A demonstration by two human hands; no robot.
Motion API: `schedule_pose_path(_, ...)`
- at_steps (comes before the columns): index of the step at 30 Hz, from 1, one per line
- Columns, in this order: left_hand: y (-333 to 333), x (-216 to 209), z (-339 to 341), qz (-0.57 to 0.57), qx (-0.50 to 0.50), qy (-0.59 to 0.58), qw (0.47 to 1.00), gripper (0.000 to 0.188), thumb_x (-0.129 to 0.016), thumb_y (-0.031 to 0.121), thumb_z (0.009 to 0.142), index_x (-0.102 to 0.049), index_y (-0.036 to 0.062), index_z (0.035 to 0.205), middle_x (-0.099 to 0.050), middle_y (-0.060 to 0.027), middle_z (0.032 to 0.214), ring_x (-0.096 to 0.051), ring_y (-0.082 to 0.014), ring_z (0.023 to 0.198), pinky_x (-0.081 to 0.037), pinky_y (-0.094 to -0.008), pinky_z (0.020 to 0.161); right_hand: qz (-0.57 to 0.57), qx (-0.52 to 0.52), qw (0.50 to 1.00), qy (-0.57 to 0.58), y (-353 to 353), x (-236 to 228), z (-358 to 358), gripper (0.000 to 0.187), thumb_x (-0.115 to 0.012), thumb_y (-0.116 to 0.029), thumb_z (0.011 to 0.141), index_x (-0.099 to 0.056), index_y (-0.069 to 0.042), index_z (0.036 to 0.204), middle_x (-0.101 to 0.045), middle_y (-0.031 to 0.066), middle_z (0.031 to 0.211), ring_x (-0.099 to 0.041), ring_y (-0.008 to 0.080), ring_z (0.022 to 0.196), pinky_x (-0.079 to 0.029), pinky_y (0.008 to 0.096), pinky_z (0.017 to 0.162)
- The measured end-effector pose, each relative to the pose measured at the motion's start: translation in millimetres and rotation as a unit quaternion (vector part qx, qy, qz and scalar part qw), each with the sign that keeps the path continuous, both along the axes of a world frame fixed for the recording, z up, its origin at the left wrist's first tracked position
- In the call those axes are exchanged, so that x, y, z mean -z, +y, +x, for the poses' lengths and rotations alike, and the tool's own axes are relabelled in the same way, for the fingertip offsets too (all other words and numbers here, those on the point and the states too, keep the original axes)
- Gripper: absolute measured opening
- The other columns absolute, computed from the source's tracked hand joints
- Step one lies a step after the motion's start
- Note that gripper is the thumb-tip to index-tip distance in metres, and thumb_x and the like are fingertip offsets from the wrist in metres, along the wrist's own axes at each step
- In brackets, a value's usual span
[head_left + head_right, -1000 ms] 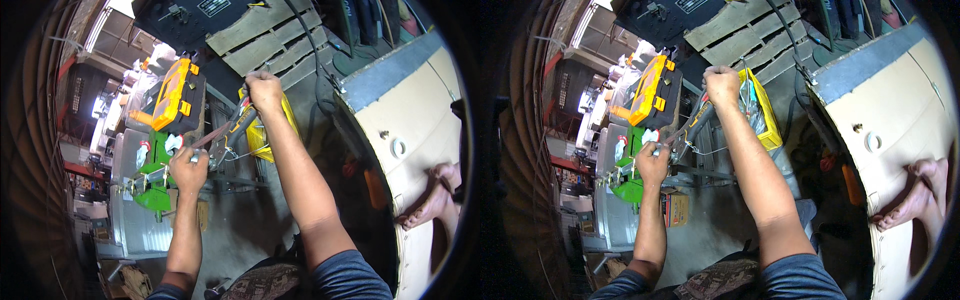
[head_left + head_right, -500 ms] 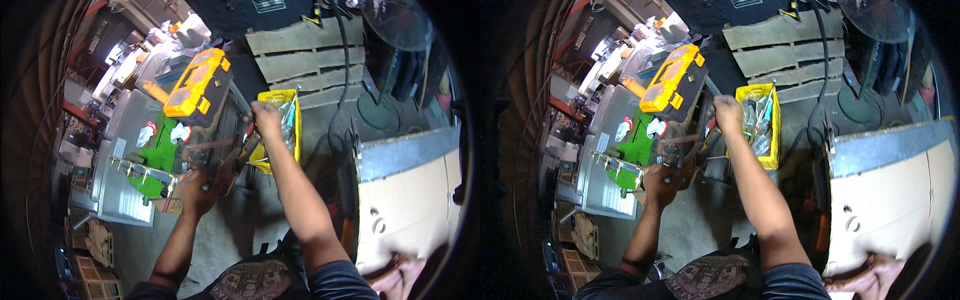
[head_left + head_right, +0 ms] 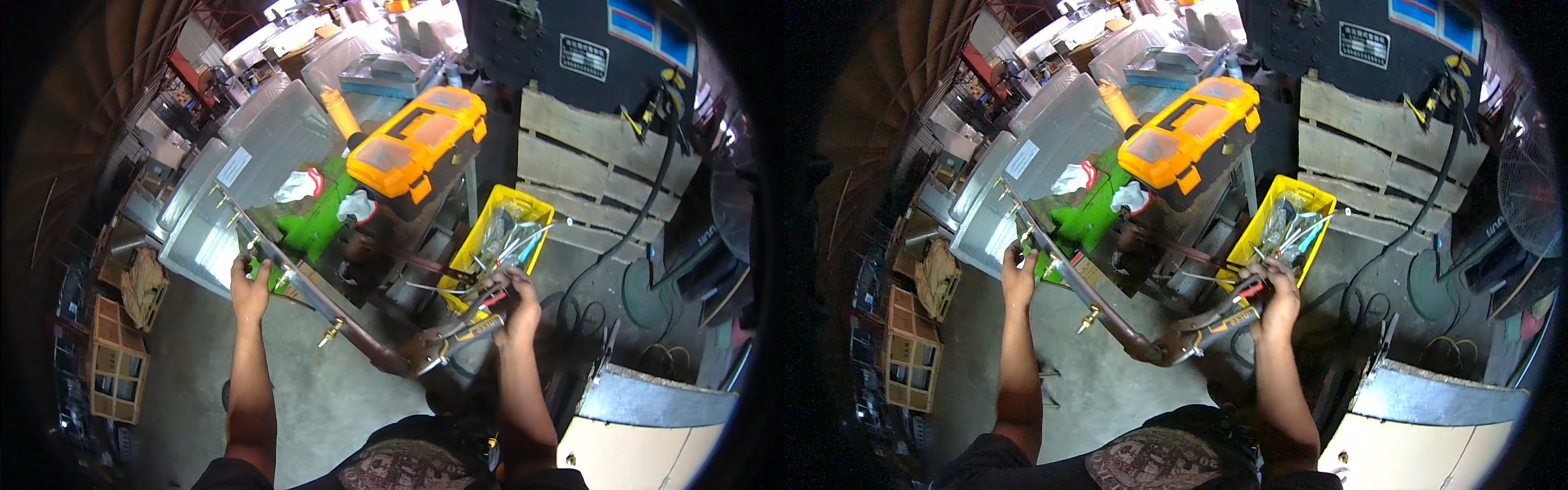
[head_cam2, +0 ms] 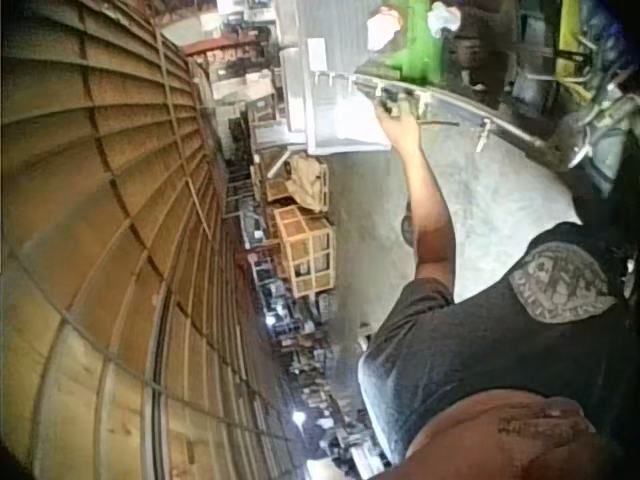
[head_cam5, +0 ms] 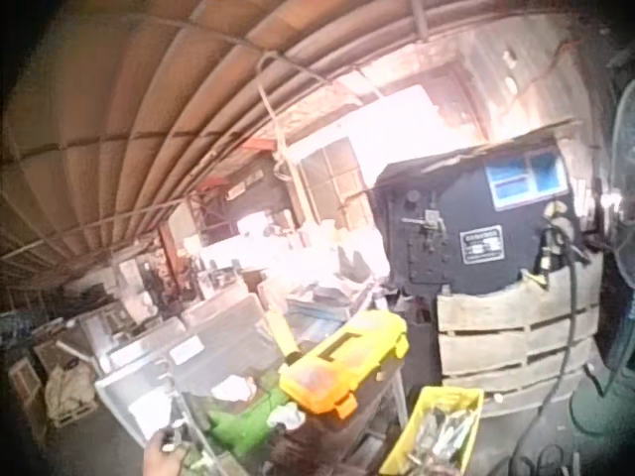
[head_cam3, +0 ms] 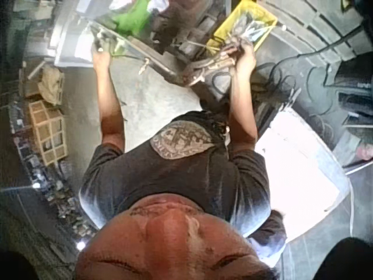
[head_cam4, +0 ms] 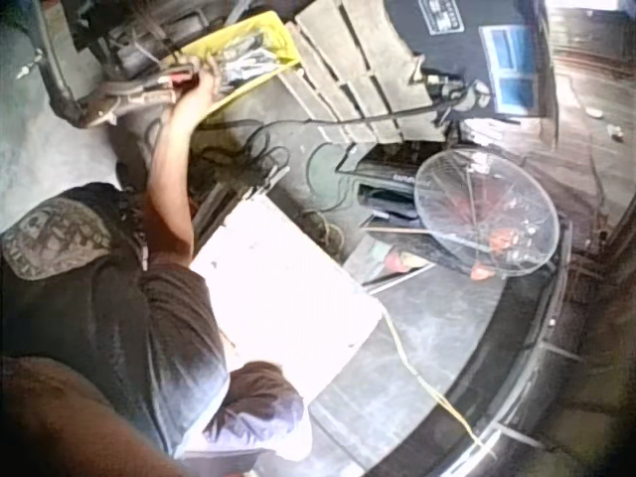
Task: The person handles a metal pipe assembly, wraps sealant tape around a pipe end, and uses pliers to tighten a fitting. They then attach a metal elbow fitting to the pipe and tighten it by hand.
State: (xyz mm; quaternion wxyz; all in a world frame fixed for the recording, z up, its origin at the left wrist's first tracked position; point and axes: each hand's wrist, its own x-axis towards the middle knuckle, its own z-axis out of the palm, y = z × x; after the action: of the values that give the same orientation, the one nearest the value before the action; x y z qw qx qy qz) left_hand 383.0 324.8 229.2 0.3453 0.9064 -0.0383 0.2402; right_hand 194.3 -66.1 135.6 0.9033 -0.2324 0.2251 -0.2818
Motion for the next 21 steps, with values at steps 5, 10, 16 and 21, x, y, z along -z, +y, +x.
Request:
schedule_pose_path(5,16.6,15.4,61.0,-0.048,-0.009,0.138,0.989,0.073,-0.071,0.043,0.082,-0.048,-0.007,0.129,-0.061,-0.0224,0.119,-0.059,-0.0301,0.11,-0.045,-0.0377,0.095,-0.006,-0.043,0.998,-0.056,-6.0,1.7,-2.1,0.036,-0.057,-0.028,0.081,-0.058,-0.001,0.105,-0.064,0.0174,0.097,-0.061,0.0336,0.09,-0.05,0.0439,0.083)
schedule_pose_path(10,-31.0,12.6,83.0,0.072,0.005,0.243,0.967,0.106,-0.071,0.044,0.081,-0.007,-0.0087,0.147,-0.051,-0.0292,0.134,-0.054,-0.0388,0.122,-0.041,-0.0388,0.104,-0.017,-0.063,0.998,-0.012,-21.4,4.1,-2.0,0.031,-0.054,-0.029,0.081,-0.057,-0.003,0.099,-0.063,0.0147,0.093,-0.06,0.0334,0.091,-0.048,0.0471,0.083)
schedule_pose_path(16,-30.6,48.9,94.4,0.026,-0.059,0.194,0.979,0.124,-0.076,0.037,0.077,0.017,-0.0069,0.145,-0.038,-0.032,0.144,-0.043,-0.0392,0.132,-0.035,-0.0359,0.11,-0.043,-0.184,0.973,0.129,-30.6,4.2,-1.6,0.033,-0.048,-0.036,0.089,-0.059,-0.005,0.096,-0.063,0.0117,0.088,-0.061,0.028,0.083,-0.05,0.0431,0.077)
schedule_pose_path(21,-55.6,11.0,89.3,-0.022,-0.141,0.315,0.938,0.121,-0.078,0.027,0.076,0.015,-0.006,0.147,-0.038,-0.0315,0.144,-0.042,-0.0367,0.133,-0.035,-0.0355,0.109,-0.075,-0.312,0.919,0.228,-29.5,-20.3,-17.2,0.044,-0.036,-0.043,0.099,-0.058,-0.006,0.108,-0.065,0.0115,0.09,-0.065,0.0236,0.08,-0.055,0.0397,0.067)
